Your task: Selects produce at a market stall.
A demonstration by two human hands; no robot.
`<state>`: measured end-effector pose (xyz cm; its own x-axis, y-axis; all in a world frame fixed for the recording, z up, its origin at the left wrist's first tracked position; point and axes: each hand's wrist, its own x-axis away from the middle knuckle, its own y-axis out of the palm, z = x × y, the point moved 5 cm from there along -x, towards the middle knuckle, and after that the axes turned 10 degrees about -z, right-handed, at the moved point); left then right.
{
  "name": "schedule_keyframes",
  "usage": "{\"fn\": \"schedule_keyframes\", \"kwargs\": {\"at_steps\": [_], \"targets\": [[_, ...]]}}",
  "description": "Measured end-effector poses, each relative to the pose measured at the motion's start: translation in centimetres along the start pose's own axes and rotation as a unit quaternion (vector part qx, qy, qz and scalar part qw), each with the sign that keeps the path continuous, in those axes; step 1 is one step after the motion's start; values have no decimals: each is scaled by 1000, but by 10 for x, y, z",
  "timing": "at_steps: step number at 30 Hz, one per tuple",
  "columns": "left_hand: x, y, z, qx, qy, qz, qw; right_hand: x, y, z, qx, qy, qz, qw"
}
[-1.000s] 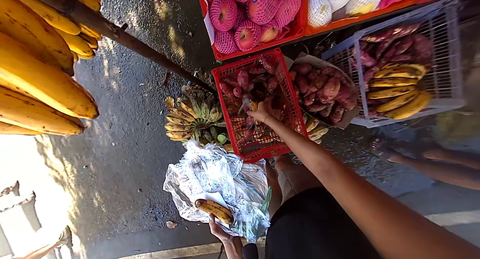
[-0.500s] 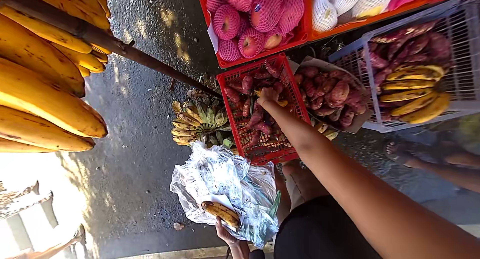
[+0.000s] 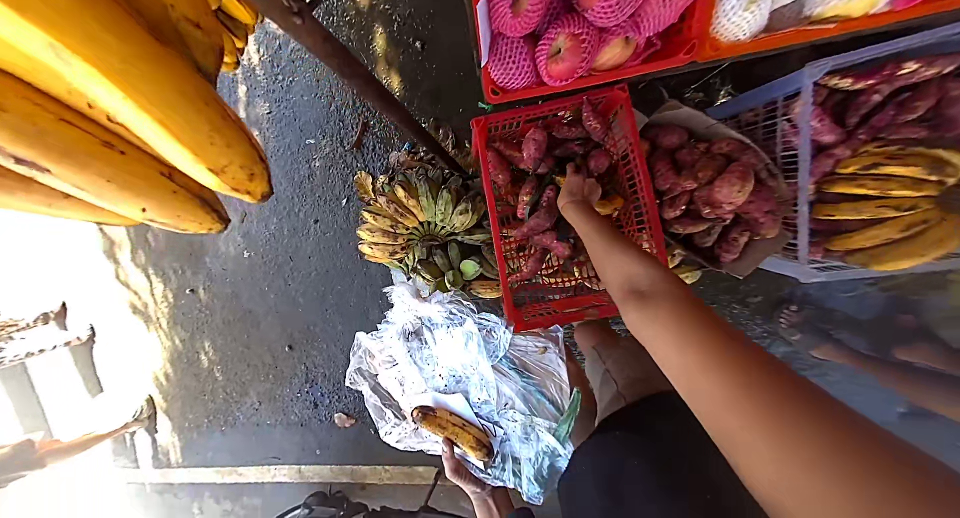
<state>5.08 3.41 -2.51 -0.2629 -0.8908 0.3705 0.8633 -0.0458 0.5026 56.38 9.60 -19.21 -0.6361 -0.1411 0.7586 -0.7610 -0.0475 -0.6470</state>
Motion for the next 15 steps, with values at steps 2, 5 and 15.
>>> {"fn": "schedule_keyframes", "kwargs": {"at_steps": [2, 5, 15], "targets": [[8, -10, -4, 10, -1, -1, 1000, -1, -1, -1, 5, 10, -1, 1000], [12, -4, -2, 20, 2, 12, 1000, 0, -1, -2, 33, 45, -20, 998], [10, -6, -11, 61, 7, -1, 998, -5, -8, -8, 113, -73, 7, 991]]}}
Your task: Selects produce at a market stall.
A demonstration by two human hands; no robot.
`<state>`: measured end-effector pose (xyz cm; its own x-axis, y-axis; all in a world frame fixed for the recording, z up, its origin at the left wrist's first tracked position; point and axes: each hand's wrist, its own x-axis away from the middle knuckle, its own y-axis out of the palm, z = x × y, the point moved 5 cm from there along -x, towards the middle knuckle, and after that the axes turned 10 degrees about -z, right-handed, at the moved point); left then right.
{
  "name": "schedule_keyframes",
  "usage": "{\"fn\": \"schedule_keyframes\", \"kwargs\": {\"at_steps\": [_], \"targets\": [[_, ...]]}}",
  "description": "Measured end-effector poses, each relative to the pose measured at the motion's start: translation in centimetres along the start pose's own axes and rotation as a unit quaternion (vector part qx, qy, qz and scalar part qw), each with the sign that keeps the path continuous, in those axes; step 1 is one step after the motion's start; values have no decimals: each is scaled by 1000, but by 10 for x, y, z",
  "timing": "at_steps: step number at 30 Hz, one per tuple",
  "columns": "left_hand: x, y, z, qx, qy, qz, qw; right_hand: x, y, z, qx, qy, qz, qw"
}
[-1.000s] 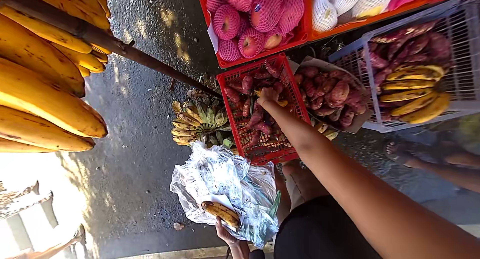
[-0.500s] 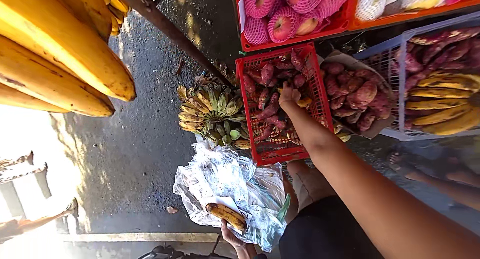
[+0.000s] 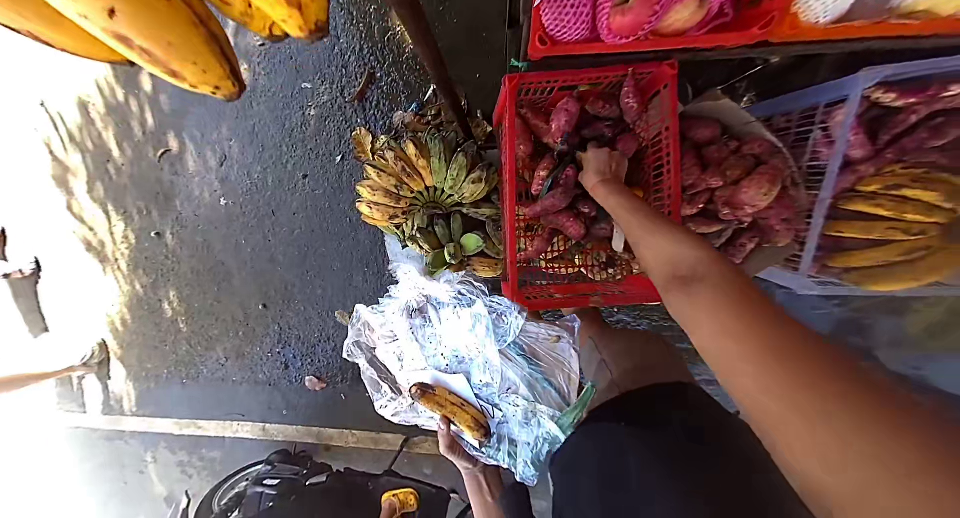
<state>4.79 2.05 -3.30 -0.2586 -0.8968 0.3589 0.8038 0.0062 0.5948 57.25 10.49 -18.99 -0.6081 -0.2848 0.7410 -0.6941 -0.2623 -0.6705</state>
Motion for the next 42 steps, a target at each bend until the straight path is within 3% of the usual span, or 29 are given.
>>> {"fn": "schedule_keyframes", "kwargs": {"at_steps": [3, 6, 9, 14, 17, 19, 21, 23, 26, 28, 30, 35, 38, 42], "targets": [[-14, 8, -9, 15, -15, -11, 1000, 3, 4, 1, -7, -31, 13, 999], [-24, 19, -11, 7, -28, -5, 1000, -8, 2, 4, -40, -8, -20, 999], [-28, 28, -6, 2, -27, -26, 999, -3, -9, 9, -64, -52, -50, 995], [-31, 31, 1, -13, -24, -35, 999, 98, -17, 30, -131, -173, -31, 976], [-33, 29, 1, -27, -22, -40, 999, 155, 31, 27, -92, -278, -52, 955], [-37, 29, 1, -37, -19, -34, 999, 156, 76, 25, -58, -304, -119, 943], [-39, 32, 2, -42, -17, -33, 998, 149, 92, 22, -51, -295, -174, 938], [-41, 30, 4, -40, -12, -45, 998, 136, 63, 23, -130, -271, -120, 946], [-37, 22, 5, -42, -7, -46, 998, 77, 15, 49, -189, -82, -4, 979], [-38, 24, 3, -39, -10, -31, 999, 35, 4, 59, -159, 46, -21, 986], [-35, 22, 2, -29, -12, -40, 999, 8, 9, 61, -134, 89, -25, 987], [-30, 21, -4, -11, -26, -38, 999, -7, 13, 67, -153, 69, 28, 985], [-31, 17, -10, 11, -43, -57, 997, 11, -1, 74, -157, -12, 45, 986], [-38, 22, -20, 21, -55, -52, 997, 59, -19, 100, -284, -131, 81, 946]]}}
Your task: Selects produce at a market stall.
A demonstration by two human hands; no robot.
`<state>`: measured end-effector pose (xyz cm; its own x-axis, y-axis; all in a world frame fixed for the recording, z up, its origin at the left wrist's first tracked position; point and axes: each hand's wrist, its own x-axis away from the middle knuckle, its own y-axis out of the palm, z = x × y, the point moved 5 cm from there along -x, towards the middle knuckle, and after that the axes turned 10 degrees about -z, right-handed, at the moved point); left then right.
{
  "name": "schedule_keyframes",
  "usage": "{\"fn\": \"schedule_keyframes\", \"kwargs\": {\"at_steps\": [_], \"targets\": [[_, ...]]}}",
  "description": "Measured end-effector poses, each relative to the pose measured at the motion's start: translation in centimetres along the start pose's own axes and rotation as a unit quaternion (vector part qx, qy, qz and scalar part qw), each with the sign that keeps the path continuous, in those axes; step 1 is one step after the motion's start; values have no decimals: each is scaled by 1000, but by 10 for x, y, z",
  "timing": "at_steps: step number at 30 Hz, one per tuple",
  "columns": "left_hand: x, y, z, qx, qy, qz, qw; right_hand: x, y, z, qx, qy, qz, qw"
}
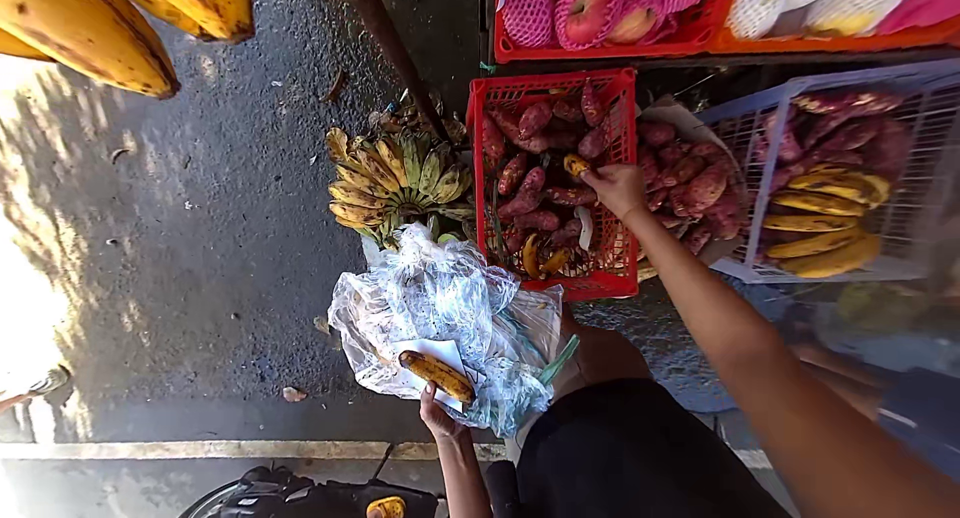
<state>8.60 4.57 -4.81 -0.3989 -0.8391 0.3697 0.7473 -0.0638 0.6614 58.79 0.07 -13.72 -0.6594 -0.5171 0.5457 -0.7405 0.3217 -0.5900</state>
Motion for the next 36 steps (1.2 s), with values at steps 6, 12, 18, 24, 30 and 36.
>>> {"fn": "schedule_keyframes", "kwargs": {"at_steps": [6, 12, 18, 24, 30, 36], "targets": [[-11, 10, -19, 52, -43, -3, 998, 110, -8, -18, -614, -38, -187, 766], [-35, 37, -38, 57, -102, 38, 992, 157, 0, -60, -808, -102, -334, 474], [-46, 58, -42, 66, -125, 40, 989, 168, -2, -83, -674, -135, -332, 646], [-39, 46, -30, 33, -119, 69, 990, 176, -27, -106, -452, -214, -250, 829], [9, -24, 34, -64, 3, 112, 992, 145, -17, -52, -106, -155, -152, 970], [51, -77, 89, -146, 73, 144, 976, 99, 63, 20, 198, -145, -317, 916]]}}
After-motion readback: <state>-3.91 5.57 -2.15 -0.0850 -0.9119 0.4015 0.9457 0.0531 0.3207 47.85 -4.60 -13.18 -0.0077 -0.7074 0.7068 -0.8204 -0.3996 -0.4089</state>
